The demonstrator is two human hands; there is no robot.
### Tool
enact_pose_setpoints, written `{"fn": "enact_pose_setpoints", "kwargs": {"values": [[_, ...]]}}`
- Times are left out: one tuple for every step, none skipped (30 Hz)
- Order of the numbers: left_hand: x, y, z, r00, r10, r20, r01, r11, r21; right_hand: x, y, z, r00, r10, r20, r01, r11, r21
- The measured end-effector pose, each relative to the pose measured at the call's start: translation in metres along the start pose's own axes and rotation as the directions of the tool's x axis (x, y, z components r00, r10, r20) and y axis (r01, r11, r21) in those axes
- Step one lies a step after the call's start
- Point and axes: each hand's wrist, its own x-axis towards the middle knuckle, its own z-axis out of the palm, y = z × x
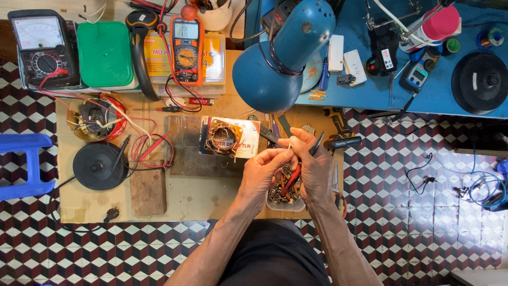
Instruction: The person works on a small electrical component, likely a motor stator, using pliers and a small vacuum to remove debris and adjust internal parts. They repeatedly inspect the component under a desk lamp and manipulate wires and internal structures with their hands and tools.
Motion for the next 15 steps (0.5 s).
{"fn": "enact_pose_setpoints", "kwargs": {"values": [[0.001, 0.0, 0.001, 1.0, -0.01, 0.007, 0.01, 1.0, -0.025, 0.0, -0.003, -0.001, 1.0, 0.018, 0.005, -0.018, 1.0, 0.02], [0.003, 0.0, 0.002, 1.0, -0.019, 0.013, 0.02, 0.999, -0.05, -0.001, -0.005, -0.001, 0.999, 0.036, 0.011, -0.037, 0.999, 0.039], [0.004, 0.0, 0.002, 0.999, -0.028, 0.019, 0.03, 0.997, -0.076, 0.0, -0.007, -0.001, 0.998, 0.055, 0.019, -0.056, 0.997, 0.058], [0.005, 0.0, 0.002, 0.999, -0.03, 0.03, 0.032, 0.996, -0.082, 0.0, -0.008, -0.002, 0.997, 0.074, 0.033, -0.076, 0.994, 0.083], [0.005, 0.001, 0.001, 0.999, -0.031, 0.04, 0.034, 0.996, -0.088, 0.001, -0.01, -0.002, 0.994, 0.094, 0.05, -0.099, 0.989, 0.107], [0.006, 0.001, 0.0, 0.998, -0.031, 0.049, 0.036, 0.995, -0.094, 0.002, -0.01, -0.003, 0.991, 0.113, 0.067, -0.121, 0.984, 0.131], [0.006, 0.0, -0.001, 0.998, -0.035, 0.045, 0.038, 0.996, -0.082, 0.001, -0.01, -0.004, 0.989, 0.127, 0.077, -0.137, 0.98, 0.144], [0.007, -0.001, -0.002, 0.998, -0.038, 0.041, 0.041, 0.997, -0.07, 0.001, -0.009, -0.005, 0.986, 0.141, 0.087, -0.153, 0.976, 0.157], [0.008, -0.002, -0.003, 0.998, -0.042, 0.037, 0.044, 0.997, -0.058, 0.001, -0.009, -0.006, 0.983, 0.155, 0.096, -0.169, 0.971, 0.17], [0.008, -0.004, -0.004, 0.998, -0.023, 0.053, 0.026, 0.998, -0.055, 0.001, -0.008, -0.007, 0.983, 0.156, 0.101, -0.171, 0.97, 0.17], [0.009, -0.005, -0.006, 0.998, -0.005, 0.07, 0.009, 0.999, -0.053, 0.001, -0.008, -0.007, 0.982, 0.157, 0.106, -0.173, 0.97, 0.171], [0.009, -0.007, -0.007, 0.996, 0.012, 0.088, -0.008, 0.999, -0.051, 0.001, -0.008, -0.008, 0.981, 0.157, 0.11, -0.175, 0.97, 0.171], [0.01, -0.008, -0.008, 0.995, 0.018, 0.099, -0.013, 0.999, -0.05, 0.002, -0.008, -0.008, 0.981, 0.159, 0.113, -0.177, 0.969, 0.173], [0.011, -0.008, -0.008, 0.994, 0.023, 0.111, -0.018, 0.999, -0.049, 0.002, -0.009, -0.009, 0.98, 0.16, 0.116, -0.179, 0.968, 0.175], [0.011, -0.009, -0.008, 0.992, 0.028, 0.124, -0.022, 0.999, -0.047, 0.002, -0.01, -0.009, 0.98, 0.161, 0.118, -0.18, 0.968, 0.177]]}}
